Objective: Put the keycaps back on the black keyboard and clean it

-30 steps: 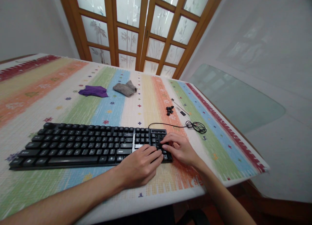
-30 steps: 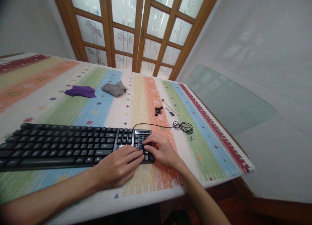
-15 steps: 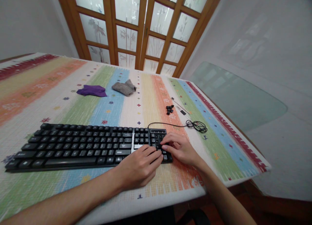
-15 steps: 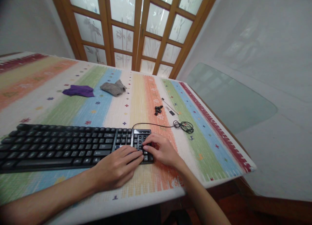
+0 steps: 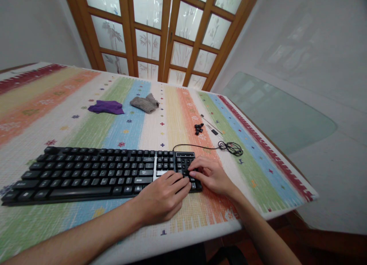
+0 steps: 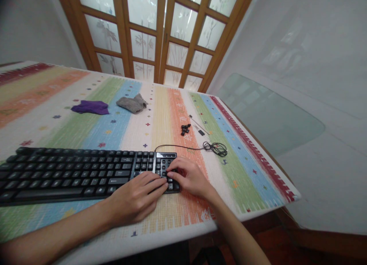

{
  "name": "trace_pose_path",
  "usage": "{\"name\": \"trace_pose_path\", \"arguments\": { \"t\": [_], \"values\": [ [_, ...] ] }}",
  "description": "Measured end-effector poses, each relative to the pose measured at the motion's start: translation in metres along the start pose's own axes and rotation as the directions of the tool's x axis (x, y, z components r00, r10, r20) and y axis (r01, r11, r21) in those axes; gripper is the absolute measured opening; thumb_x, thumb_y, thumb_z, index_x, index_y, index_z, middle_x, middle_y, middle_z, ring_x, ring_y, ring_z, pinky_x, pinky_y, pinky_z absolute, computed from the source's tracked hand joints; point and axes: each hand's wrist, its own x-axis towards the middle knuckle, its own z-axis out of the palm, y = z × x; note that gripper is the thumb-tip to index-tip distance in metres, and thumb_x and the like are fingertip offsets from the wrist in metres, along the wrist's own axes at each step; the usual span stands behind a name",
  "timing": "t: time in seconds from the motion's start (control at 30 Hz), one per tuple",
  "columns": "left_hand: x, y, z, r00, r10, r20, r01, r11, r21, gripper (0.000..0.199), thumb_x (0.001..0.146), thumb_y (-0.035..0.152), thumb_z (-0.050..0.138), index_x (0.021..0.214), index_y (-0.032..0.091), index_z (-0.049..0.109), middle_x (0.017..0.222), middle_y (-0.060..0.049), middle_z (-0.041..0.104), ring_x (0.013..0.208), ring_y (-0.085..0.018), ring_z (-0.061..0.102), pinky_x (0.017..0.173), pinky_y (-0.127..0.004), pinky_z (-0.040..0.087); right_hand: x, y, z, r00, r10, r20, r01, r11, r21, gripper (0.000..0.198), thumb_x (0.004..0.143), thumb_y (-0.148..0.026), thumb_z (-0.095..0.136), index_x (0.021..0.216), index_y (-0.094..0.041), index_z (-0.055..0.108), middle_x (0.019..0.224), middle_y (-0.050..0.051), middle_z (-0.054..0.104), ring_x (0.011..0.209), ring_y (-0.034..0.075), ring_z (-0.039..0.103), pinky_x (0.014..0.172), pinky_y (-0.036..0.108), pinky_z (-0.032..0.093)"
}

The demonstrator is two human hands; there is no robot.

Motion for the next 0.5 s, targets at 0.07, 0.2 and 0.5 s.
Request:
{"name": "trace_pose_path", "arguments": {
  "t": [0.07,0.2,0.5],
  "values": [
    [-0.0001,-0.0001,0.0001,1.000,-0.002,0.005,0.002,1.000,-0.002,0.033,0.092,0.014,0.053,0.123,0.006,0.060,0.115,-0.015,0.067,0.105,-0.029,0.060,0.091,-0.043,0.052,0.0004,-0.0016,0.0009,1.000,-0.019,-0.011,0.019,1.000,-0.011,0.012,0.098,-0.030,0.065,0.093,-0.021,0.071,0.089,0.006,0.069,0.086,0.021,0.064,0.079,0.036,0.050],
    [-0.0002,-0.0005,0.0007,1.000,0.001,0.007,-0.001,1.000,0.001,0.032,0.093,0.014,0.052,0.123,0.007,0.060,0.114,-0.015,0.066,0.106,-0.028,0.060,0.091,-0.043,0.052,0.0003,-0.0038,0.0023,0.999,-0.026,-0.043,0.024,0.999,-0.033,0.012,0.098,-0.029,0.065,0.092,-0.021,0.071,0.088,0.006,0.069,0.085,0.021,0.064,0.077,0.036,0.051],
    [0.0006,-0.0008,-0.0009,1.000,0.006,0.025,-0.006,1.000,0.001,0.032,0.093,0.014,0.052,0.122,0.006,0.060,0.114,-0.015,0.066,0.105,-0.029,0.059,0.090,-0.043,0.053,-0.0011,-0.0017,0.0026,0.998,-0.023,-0.051,0.022,1.000,-0.013,0.011,0.098,-0.028,0.066,0.091,-0.021,0.071,0.089,0.006,0.070,0.085,0.020,0.065,0.078,0.036,0.051]
  ]
}}
